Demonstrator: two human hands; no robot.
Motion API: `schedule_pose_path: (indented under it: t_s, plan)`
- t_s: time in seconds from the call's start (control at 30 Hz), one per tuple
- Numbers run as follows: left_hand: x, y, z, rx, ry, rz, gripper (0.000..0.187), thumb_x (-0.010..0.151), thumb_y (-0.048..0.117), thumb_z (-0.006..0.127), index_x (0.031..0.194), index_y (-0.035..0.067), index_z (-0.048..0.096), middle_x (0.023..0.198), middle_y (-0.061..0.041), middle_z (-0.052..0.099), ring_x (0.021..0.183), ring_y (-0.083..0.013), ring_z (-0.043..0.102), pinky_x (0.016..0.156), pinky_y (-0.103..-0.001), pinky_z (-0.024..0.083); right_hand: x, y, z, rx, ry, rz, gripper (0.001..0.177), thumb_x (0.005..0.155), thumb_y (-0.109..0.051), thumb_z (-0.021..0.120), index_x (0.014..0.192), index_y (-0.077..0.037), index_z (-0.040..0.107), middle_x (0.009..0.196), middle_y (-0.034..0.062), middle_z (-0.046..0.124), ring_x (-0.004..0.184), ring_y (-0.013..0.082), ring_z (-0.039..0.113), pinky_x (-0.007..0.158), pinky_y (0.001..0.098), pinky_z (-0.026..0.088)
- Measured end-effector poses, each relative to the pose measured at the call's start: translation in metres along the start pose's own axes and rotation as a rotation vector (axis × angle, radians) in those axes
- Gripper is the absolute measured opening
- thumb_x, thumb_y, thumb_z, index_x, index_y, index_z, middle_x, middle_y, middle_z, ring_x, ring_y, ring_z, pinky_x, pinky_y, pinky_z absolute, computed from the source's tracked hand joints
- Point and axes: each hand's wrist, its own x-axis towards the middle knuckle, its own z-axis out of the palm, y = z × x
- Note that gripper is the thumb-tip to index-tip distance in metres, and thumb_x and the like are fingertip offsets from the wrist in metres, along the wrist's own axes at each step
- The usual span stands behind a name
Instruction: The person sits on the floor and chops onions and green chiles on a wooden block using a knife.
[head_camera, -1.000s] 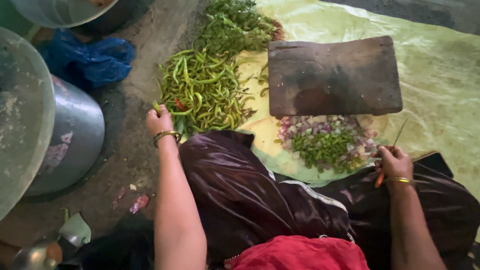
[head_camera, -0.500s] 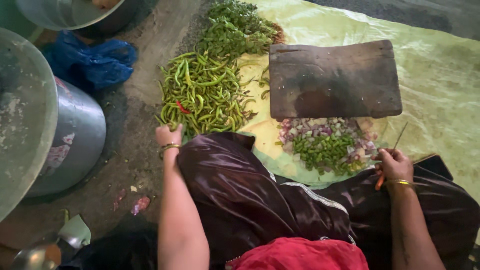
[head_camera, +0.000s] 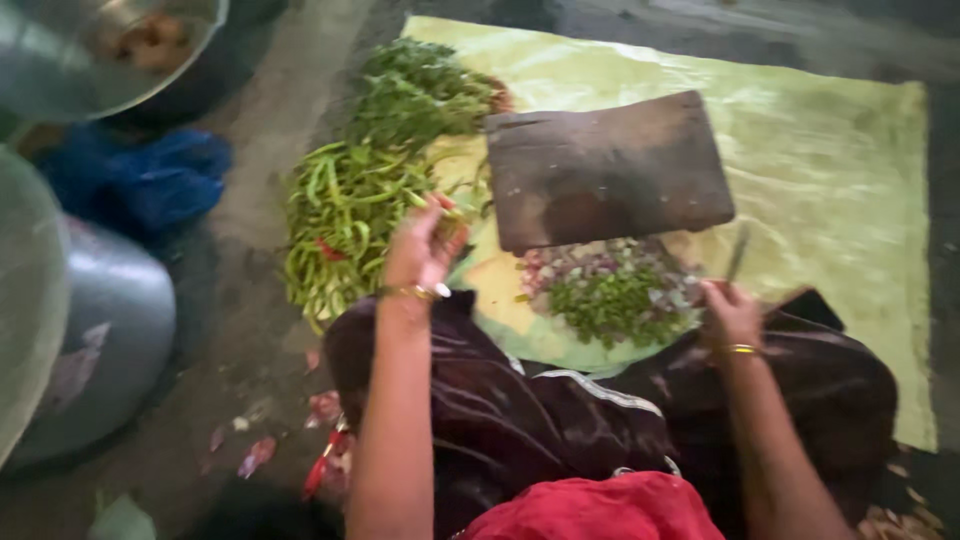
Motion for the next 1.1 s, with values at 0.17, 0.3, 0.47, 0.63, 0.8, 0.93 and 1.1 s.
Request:
schedule_pose_path:
  t_s: [0.17,0.3,0.47,0.63,0.8,0.93,1.1]
  plan:
    - [-0.031,-0.113,0.028,-0.179,-0.047,-0.298,0.013,0.102,0.019,0.058,0.109,0.01,0.063,0.11,-0.01,0.074,0.097,-0.0272,0.074,0.087,-0.043,0.06,-0.068,-0.046,0.075,0.267,-0.351,0.179,0.026,0.098,-0.028,0.072,0.105,-0.005,0.063,0.068,-0.003,0.054,0.046,0.0033,0.04,0.037,0.0216,0.028]
    - [-0.063,-0.141,0.034,-0.01,-0.062,-0.35,0.014,0.102,0.017,0.06,0.111,0.008,0.061,0.118,-0.01,0.071,0.109,-0.0224,0.073,0.1,-0.043,0.06,-0.108,-0.077,0.128,0.288,-0.345,0.279,0.024,0.094,-0.027,0.07,0.11,-0.011,0.066,0.068,-0.0051,0.054,0.045,0.0034,0.041,0.036,0.0217,0.028]
    - [-0.065,-0.149,0.028,0.057,-0.213,-0.446,0.016,0.104,0.021,0.061,0.113,0.008,0.062,0.118,-0.009,0.071,0.107,-0.022,0.071,0.101,-0.041,0.058,-0.106,-0.08,0.137,0.396,-0.366,0.221,0.022,0.094,-0.023,0.071,0.11,-0.008,0.069,0.075,-0.0036,0.062,0.049,0.0028,0.045,0.041,0.0209,0.033]
    - [-0.062,-0.159,0.025,0.043,-0.253,-0.487,0.017,0.104,0.024,0.062,0.112,0.008,0.062,0.114,-0.008,0.071,0.102,-0.0228,0.07,0.097,-0.043,0.06,-0.113,-0.076,0.125,0.13,-0.336,0.002,0.018,0.096,-0.019,0.072,0.107,-0.005,0.07,0.08,-0.0023,0.067,0.058,0.0022,0.046,0.046,0.0206,0.033]
    - [-0.069,-0.147,0.029,0.066,-0.234,-0.578,0.019,0.102,0.025,0.062,0.109,0.008,0.061,0.112,-0.01,0.072,0.104,-0.0251,0.073,0.092,-0.041,0.062,-0.113,-0.073,0.114,-0.125,-0.385,-0.387,0.018,0.092,-0.017,0.075,0.101,-0.003,0.07,0.082,0.0006,0.065,0.066,0.0027,0.056,0.057,0.0224,0.047]
    - [-0.068,-0.148,0.03,0.056,-0.256,-0.611,0.02,0.101,0.024,0.062,0.109,0.006,0.061,0.116,-0.012,0.073,0.105,-0.0268,0.072,0.093,-0.04,0.06,-0.109,-0.065,0.106,-0.401,-0.262,-0.513,0.026,0.092,-0.016,0.077,0.082,0.003,0.061,0.071,0.0074,0.053,0.061,0.0084,0.045,0.053,0.0283,0.038]
    - [-0.061,-0.158,0.015,0.055,-0.335,-0.544,0.024,0.1,0.012,0.064,0.122,0.004,0.062,0.12,-0.008,0.068,0.11,-0.0187,0.067,0.104,-0.037,0.057,-0.105,-0.054,0.102,-0.229,-0.245,-0.233,0.025,0.097,-0.022,0.068,0.082,-0.003,0.065,0.063,-0.0035,0.057,0.056,0.0043,0.046,0.048,0.0266,0.038]
